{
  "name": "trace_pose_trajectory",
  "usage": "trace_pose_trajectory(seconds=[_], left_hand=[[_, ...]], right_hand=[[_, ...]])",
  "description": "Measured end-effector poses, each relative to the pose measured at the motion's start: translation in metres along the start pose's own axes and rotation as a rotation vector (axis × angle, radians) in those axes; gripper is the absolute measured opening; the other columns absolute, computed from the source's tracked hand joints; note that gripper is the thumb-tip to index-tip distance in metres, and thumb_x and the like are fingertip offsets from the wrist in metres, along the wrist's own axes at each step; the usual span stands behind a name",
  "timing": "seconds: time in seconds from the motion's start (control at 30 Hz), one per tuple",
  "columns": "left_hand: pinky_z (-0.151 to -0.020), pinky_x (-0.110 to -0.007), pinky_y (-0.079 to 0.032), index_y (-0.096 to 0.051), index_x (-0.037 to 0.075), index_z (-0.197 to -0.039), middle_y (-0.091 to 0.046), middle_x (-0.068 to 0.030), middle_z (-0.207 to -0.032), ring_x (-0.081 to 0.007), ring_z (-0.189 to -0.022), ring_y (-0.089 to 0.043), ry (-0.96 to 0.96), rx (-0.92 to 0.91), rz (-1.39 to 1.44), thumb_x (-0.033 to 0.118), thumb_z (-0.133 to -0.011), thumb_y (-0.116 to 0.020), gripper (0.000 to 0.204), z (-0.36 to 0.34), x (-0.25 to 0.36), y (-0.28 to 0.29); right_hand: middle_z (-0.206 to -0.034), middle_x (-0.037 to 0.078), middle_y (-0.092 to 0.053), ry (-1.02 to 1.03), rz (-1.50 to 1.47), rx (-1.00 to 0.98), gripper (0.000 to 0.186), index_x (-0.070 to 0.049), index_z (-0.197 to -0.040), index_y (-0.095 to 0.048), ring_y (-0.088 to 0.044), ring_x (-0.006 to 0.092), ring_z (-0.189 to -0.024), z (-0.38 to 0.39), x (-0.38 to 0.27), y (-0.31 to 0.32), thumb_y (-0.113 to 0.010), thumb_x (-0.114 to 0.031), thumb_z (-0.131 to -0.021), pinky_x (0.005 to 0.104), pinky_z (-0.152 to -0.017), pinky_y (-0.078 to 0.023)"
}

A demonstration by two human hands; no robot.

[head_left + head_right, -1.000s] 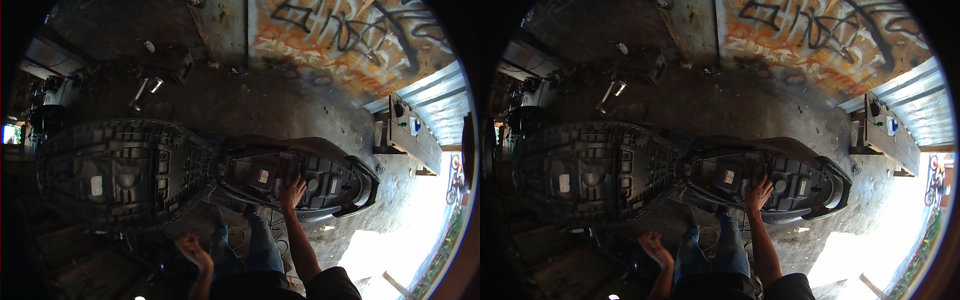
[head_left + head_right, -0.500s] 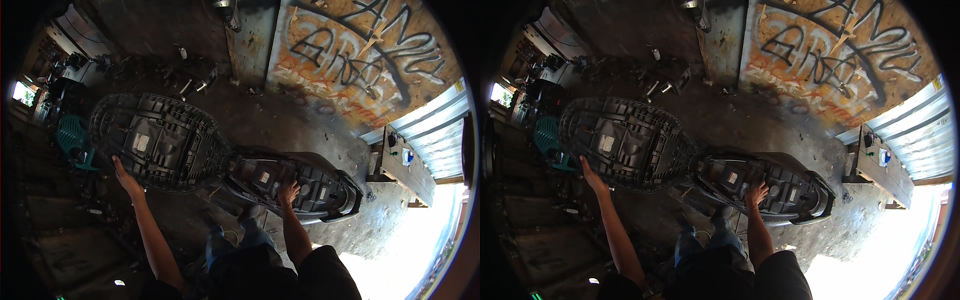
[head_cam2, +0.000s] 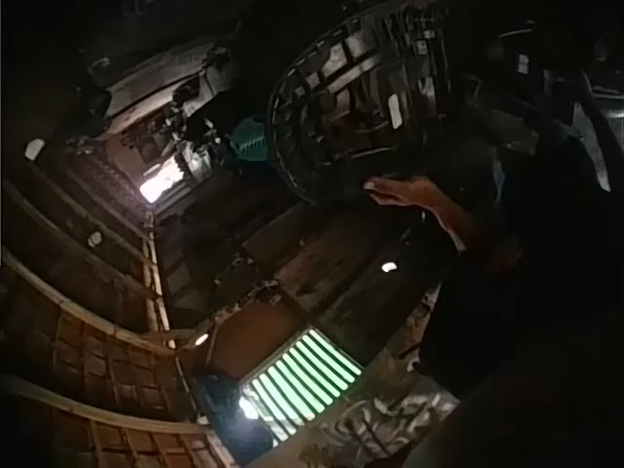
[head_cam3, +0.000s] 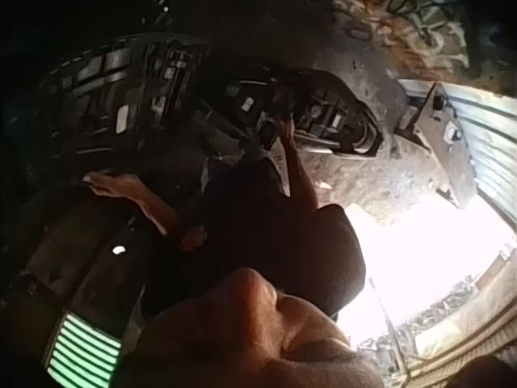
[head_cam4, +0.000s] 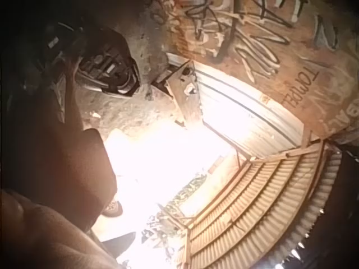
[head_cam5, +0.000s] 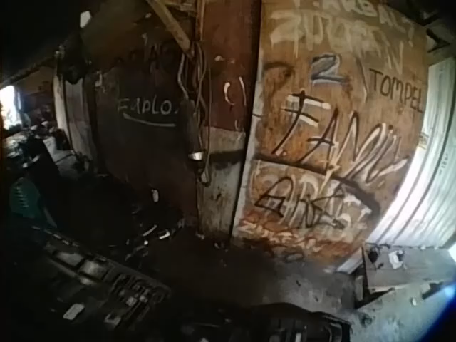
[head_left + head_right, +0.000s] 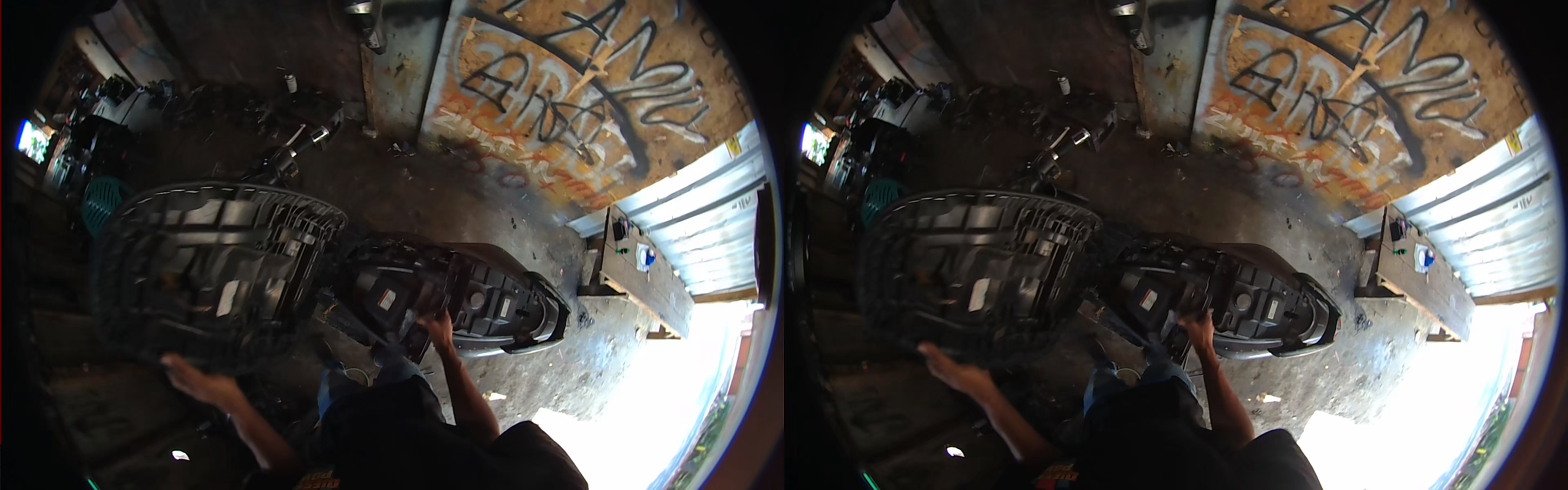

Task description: The recorder is removing the seat and plastic body panels from a motorcycle using hand tools.

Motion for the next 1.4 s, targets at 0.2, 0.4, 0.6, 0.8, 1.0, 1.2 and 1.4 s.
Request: trace_pose_trajectory(seconds=[0.2,0.4,0.6,0.8,1.0,1.2,1.4], left_hand=[[-0.115,-0.047,-0.036,-0.033,-0.003,-0.151,-0.033,-0.0252,-0.154,-0.0362,-0.14,-0.039,0.089,0.154,0.096,0.028,-0.098,-0.06,0.067,-0.054,-0.023,0.136],[-0.112,-0.047,-0.04,-0.035,-0.002,-0.15,-0.038,-0.0231,-0.152,-0.0352,-0.135,-0.044,0.497,0.253,0.154,0.035,-0.099,-0.056,0.067,-0.022,-0.039,0.18],[-0.107,-0.046,-0.045,-0.04,-0.001,-0.148,-0.045,-0.0213,-0.146,-0.0337,-0.129,-0.049,0.098,-0.043,-0.433,0.03,-0.102,-0.051,0.057,0.068,-0.148,0.204],[-0.105,-0.045,-0.046,-0.04,-0.001,-0.148,-0.047,-0.0211,-0.143,-0.0337,-0.128,-0.051,-0.006,-0.084,-0.487,0.028,-0.102,-0.05,0.055,0.065,-0.23,0.192],[-0.104,-0.045,-0.047,-0.04,-0.001,-0.148,-0.049,-0.0208,-0.14,-0.0337,-0.127,-0.052,-0.032,-0.058,-0.729,0.026,-0.103,-0.05,0.054,0.054,-0.316,0.248],[-0.097,-0.041,-0.05,-0.043,-0.005,-0.142,-0.057,-0.0173,-0.128,-0.0284,-0.118,-0.057,0.941,0.658,0.023,0.031,-0.103,-0.051,0.053,0.092,-0.436,0.355],[-0.094,-0.038,-0.051,-0.049,-0.008,-0.128,-0.059,-0.0154,-0.12,-0.0228,-0.11,-0.059,0.696,0.773,0.117,0.04,-0.104,-0.048,0.054,0.016,-0.477,0.332]], right_hand=[[-0.087,0.007,-0.069,0.069,-0.048,-0.13,0.032,0.0,-0.102,-0.064,-0.065,0.016,-0.082,0.082,-0.026,-0.024,-0.074,-0.011,-0.073,0.0314,-0.077,-0.052],[-0.093,0.008,-0.07,0.072,0.123,-0.392,0.032,0.001,-0.105,-0.066,-0.066,0.0182,-0.087,0.079,0.0,-0.088,-0.072,-0.015,-0.078,0.0336,-0.08,-0.051],[-0.106,0.015,-0.071,0.053,0.246,-0.628,0.035,0.001,-0.113,-0.066,-0.066,0.0256,-0.101,0.084,0.066,-0.161,-0.061,-0.023,-0.088,0.0371,-0.088,-0.049],[-0.11,0.022,-0.068,-0.011,0.537,-0.615,0.046,0.002,-0.125,-0.058,-0.065,0.032,-0.106,0.12,0.08,-0.245,-0.056,-0.026,-0.089,0.0426,-0.091,-0.048],[-0.121,0.021,-0.065,-0.133,0.656,-0.616,0.056,0.001,-0.137,-0.05,-0.064,0.0305,-0.111,0.134,0.119,-0.334,-0.058,-0.027,-0.089,0.0409,-0.09,-0.051],[-0.108,0.019,-0.07,0.037,0.915,-0.677,0.051,0.003,-0.128,-0.059,-0.069,0.0264,-0.099,0.219,0.035,-0.512,-0.062,-0.028,-0.088,0.0394,-0.082,-0.054],[-0.1,0.021,-0.072,0.028,0.704,-1.017,0.048,0.004,-0.112,-0.067,-0.071,0.0343,-0.093,0.285,0.002,-0.684,-0.068,-0.034,-0.084,0.044,-0.078,-0.056]])
Point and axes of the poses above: each hand's wrist, its own z-axis away from the middle knuckle, its own y-axis out of the back of the hand, x = y × z, the point moved 8 cm from there along -z, towards the middle knuckle
